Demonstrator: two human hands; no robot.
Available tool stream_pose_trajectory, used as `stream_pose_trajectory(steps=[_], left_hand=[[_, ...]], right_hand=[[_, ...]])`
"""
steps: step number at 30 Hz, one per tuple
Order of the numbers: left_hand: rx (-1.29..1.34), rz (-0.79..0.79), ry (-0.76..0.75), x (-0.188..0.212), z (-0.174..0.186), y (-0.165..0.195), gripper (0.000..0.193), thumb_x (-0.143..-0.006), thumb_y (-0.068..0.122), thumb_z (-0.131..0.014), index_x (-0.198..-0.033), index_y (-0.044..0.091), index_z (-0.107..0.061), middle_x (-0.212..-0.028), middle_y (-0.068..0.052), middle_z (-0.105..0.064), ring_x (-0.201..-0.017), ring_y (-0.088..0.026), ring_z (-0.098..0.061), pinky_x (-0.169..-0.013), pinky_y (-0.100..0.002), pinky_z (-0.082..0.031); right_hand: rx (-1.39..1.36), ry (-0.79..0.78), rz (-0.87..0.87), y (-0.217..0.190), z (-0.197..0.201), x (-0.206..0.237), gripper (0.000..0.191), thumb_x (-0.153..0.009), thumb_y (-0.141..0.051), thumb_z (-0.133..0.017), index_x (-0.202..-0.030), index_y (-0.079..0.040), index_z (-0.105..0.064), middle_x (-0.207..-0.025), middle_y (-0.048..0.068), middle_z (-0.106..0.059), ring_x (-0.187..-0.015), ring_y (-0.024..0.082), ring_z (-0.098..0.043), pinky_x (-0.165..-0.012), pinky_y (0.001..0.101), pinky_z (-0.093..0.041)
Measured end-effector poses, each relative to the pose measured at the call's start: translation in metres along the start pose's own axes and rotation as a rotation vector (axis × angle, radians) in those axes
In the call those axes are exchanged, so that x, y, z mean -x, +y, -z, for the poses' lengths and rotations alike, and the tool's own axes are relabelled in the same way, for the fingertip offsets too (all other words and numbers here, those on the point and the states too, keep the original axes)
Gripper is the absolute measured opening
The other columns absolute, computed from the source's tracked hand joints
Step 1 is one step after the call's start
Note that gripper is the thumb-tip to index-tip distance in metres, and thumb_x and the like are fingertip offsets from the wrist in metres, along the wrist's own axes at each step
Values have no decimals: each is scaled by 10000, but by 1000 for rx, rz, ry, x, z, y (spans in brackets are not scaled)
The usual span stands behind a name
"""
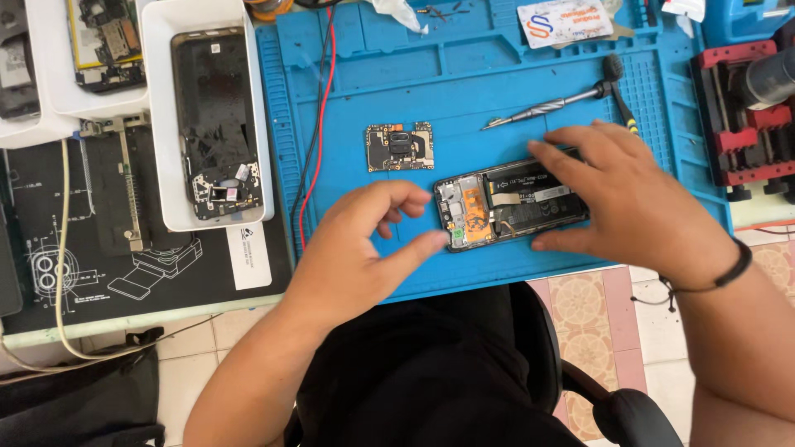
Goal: The person disassembles a smartphone on a blue work mat, using a screwdriver to remove screws and tweezers to handle small components. They detach the battery connector, remove the motherboard, and manipulate ribbon cables and flex connectors before placing parts back into the phone chassis.
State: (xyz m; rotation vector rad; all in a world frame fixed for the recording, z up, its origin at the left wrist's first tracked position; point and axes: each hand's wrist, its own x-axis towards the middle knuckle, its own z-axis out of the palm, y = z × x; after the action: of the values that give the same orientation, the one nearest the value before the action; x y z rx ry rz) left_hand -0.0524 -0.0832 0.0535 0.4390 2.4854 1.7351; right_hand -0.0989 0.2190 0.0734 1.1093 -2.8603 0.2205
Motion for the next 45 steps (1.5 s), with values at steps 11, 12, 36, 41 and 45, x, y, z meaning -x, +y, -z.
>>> stream_pose_trajectory(steps=[11, 12, 36, 41, 45], left_hand=[[-556, -308, -94, -17, -32, 8, 630, -905, 42, -675, -1505, 43, -484, -892, -93, -703, -846, -302, -571, -790, -426, -498], [-577, -311, -95, -17, -32, 7, 649, -902, 34, -676, -1517, 38, -471, -871, -99, -690, -848, -304, -569, -796, -427, -499], [369, 204, 268, 7, -15, -9, 595, -902, 197, -783, -1390, 0, -507, -1126, -109, -724, -953, -141, -692, -867, -297, -571], [950, 204, -12, 0, -64, -14, 537, -1000, 221, -686, -1435, 4, -459, -1255, -63, -667, -1176, -132, -636, -1032, -288, -519], [905, 293, 17, -4, -65, -19, 392, -1017, 262, -683, -1285, -20, -632, -1159, -31, -701, -1076, -95, -644, -946, -271, -530]], right_hand=[[-166, -117, -87, 4, -8, -3, 972, -575, -432, -876, -1417, -65, -559, -1372, 162, -561, -1260, 371, -529, -1038, 483, -424], [-172, -104, -75, 4, -8, -2, 969, -583, -434, -873, -1420, -61, -557, -1376, 166, -559, -1266, 373, -528, -1042, 484, -423], [-226, 447, -149, -38, 7, -4, 856, -528, -325, -962, -1164, 104, -584, -1064, 222, -584, -945, 380, -612, -793, 438, -543], [-312, 535, -313, -73, -13, -18, 752, -637, -279, -959, -1199, 71, -604, -1129, 191, -601, -1024, 345, -615, -861, 406, -544], [-394, 485, -300, -83, -23, -20, 846, -644, -290, -947, -1294, 98, -570, -1209, 231, -556, -1067, 358, -602, -890, 407, -545]])
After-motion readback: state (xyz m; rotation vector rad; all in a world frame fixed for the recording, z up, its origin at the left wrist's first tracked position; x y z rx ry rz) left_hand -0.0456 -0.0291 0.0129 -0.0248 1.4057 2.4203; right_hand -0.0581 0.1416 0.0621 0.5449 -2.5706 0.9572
